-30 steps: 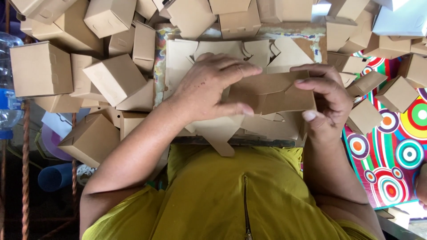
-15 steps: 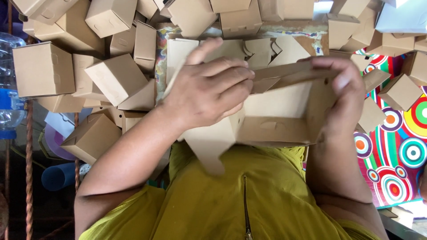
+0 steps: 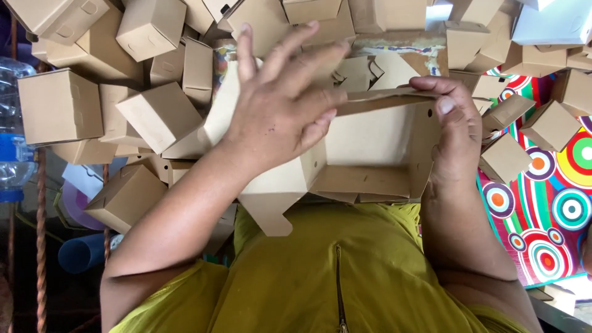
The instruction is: The person assembles small cardboard boxes by hand. They pick up flat cardboard pieces, fold the sides and flaps, and interlock the tabs to form the box structure. The person repeats this process for multiple boxes, placing the finished ones on a pile.
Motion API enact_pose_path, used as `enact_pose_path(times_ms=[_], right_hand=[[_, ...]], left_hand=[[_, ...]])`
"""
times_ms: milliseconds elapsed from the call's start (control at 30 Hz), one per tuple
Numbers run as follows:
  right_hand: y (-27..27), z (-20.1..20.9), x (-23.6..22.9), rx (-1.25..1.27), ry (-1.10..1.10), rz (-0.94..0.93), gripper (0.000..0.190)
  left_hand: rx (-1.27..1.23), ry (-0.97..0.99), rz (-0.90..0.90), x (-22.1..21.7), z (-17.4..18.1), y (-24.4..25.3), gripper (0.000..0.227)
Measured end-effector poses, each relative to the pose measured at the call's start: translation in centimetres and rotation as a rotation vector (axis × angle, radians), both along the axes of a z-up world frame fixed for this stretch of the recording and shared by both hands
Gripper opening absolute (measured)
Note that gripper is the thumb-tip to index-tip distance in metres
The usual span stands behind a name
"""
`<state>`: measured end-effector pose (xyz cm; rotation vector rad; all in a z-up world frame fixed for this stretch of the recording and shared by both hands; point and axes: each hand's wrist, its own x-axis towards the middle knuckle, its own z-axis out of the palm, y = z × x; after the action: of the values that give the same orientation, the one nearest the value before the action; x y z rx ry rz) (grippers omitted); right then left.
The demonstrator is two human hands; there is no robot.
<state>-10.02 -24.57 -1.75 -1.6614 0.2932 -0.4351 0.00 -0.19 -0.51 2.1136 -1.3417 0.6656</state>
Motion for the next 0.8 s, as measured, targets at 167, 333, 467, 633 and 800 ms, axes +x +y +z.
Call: enact_pose_path(times_ms=[167, 333, 467, 633, 800], right_hand=[[0.5, 0.4, -0.3, 0.053, -0.012, 0.049, 0.044], [-1.8, -0.2, 0.4, -0.168, -0.036, 0.292, 0.028], [-2.3, 1.1, 0.7, -0.437, -0.103, 0.525, 0.032], [-0.8, 1.3, 0.9, -0.482, -0.159, 0.470, 0.017], [-1.4, 0.0, 1.2, -0.611, -0.250, 0.412, 0.012]], left_hand=[[0.044, 0.006, -0.070, -0.7, -0.8, -0.5, 0.034], [-0.017, -0.261, -0.045, -0.3, 0.5, -0.9, 0.015], [0.133, -0.373, 0.020, -0.3, 1.3, -1.0, 0.010], [0.110, -0.395, -0.011, -1.1, 2.5, -1.1, 0.020], [0.183, -0.381, 0.020, -1.1, 1.9, -0.8, 0.020]])
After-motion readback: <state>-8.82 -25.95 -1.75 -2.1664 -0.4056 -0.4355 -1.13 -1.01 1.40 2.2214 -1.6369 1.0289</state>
